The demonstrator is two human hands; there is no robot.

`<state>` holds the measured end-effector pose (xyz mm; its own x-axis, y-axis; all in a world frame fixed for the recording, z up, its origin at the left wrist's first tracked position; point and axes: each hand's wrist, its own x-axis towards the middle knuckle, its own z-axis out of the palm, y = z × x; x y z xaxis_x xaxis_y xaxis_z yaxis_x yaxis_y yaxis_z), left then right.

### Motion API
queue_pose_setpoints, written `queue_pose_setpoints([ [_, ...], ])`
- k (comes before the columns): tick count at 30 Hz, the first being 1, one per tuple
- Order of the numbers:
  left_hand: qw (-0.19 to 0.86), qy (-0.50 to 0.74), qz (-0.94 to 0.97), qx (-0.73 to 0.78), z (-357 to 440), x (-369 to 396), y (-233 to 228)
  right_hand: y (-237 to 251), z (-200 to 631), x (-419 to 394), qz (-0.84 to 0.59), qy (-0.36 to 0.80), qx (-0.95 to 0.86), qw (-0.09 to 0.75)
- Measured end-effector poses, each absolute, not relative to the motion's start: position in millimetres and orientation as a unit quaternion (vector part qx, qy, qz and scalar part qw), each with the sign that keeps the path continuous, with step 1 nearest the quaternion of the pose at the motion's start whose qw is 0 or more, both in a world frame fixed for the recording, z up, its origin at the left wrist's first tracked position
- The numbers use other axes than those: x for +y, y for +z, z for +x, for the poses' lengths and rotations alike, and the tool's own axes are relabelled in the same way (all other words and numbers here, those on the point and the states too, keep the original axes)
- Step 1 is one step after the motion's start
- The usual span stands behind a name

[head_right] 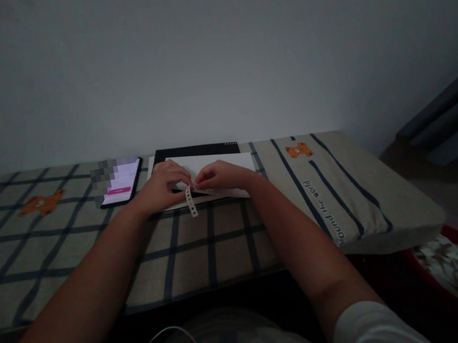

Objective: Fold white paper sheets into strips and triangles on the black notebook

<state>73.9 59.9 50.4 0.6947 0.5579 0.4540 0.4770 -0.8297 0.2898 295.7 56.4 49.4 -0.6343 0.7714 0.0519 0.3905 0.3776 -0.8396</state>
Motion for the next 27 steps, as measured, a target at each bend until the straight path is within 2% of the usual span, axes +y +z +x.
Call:
queue_pose_setpoints([
  [27,0.070,0.257,0.915,0.303,75.6,57.2,51.8,50.5,296.8,56.9,-0.386,0.398,-0.807,0.203],
])
